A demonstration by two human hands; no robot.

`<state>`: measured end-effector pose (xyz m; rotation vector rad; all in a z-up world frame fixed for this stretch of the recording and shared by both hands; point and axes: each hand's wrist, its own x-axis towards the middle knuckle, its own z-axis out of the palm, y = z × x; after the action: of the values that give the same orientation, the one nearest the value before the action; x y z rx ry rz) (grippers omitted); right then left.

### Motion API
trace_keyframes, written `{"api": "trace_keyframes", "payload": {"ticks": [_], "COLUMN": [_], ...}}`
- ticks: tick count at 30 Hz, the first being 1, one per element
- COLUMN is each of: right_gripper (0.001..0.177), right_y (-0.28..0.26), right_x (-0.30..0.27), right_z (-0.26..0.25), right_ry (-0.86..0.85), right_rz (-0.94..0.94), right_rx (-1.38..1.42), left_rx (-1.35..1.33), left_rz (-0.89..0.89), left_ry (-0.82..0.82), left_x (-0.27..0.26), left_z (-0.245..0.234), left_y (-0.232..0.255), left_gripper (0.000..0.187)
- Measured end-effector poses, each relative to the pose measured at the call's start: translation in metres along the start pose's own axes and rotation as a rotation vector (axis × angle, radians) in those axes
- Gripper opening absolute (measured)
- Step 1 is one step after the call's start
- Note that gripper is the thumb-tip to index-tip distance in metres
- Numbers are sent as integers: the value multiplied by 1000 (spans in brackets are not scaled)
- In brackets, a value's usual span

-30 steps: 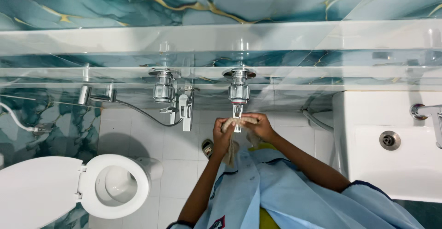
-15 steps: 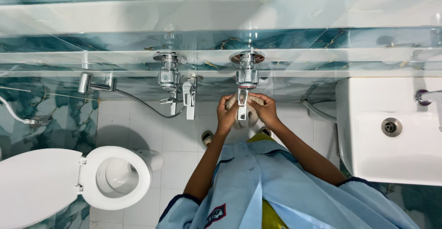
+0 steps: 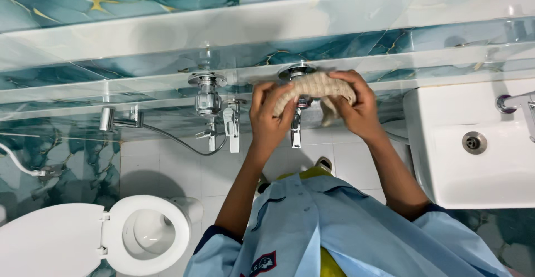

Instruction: The person wipes and cleans various bathroom fixtures including a faucet, shower knobs, and a hand shower using a cloth.

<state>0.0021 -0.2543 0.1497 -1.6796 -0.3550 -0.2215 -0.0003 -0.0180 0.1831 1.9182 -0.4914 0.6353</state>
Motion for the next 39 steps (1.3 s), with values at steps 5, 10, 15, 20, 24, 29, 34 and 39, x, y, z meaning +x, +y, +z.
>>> {"api": "trace_keyframes", "payload": {"ticks": [5,10,15,20,24,29,34,39], "right_gripper": [63,62,55,62,64,38,49,41], "right_y": [41,35,96,101,70,101,54,97], "right_x": [-5,0,-39,-38,-14,-33,-9,-22], "right_z": [37,25,51,34,39,71,48,65], "right_ry": [39,191,37,44,344,-4,208,200], "right_rz": [-37,-380,-38,-64,-291,204,-106,-116], "right_rx": [-198,-477,-497,-605,-592,-882,-708,-742], "left_rx": [-46,33,185,-53,-131,-39,-106,-175], "left_rz": [-37,-65,96,-68,-431,-49,-401,-335], "left_ry": [-82,-44,-31,-73,-260,-44,-255,-218], "left_x": [-15,-99,-73,-87,-118,-88,-135,-105], "left_z": [24,65,37,45,59,42,49,52], "left_y": [-56,-113,-91,-106,-115,-114,-130,-108], "left_gripper": [35,40,58,58,62,60,53,42]}}
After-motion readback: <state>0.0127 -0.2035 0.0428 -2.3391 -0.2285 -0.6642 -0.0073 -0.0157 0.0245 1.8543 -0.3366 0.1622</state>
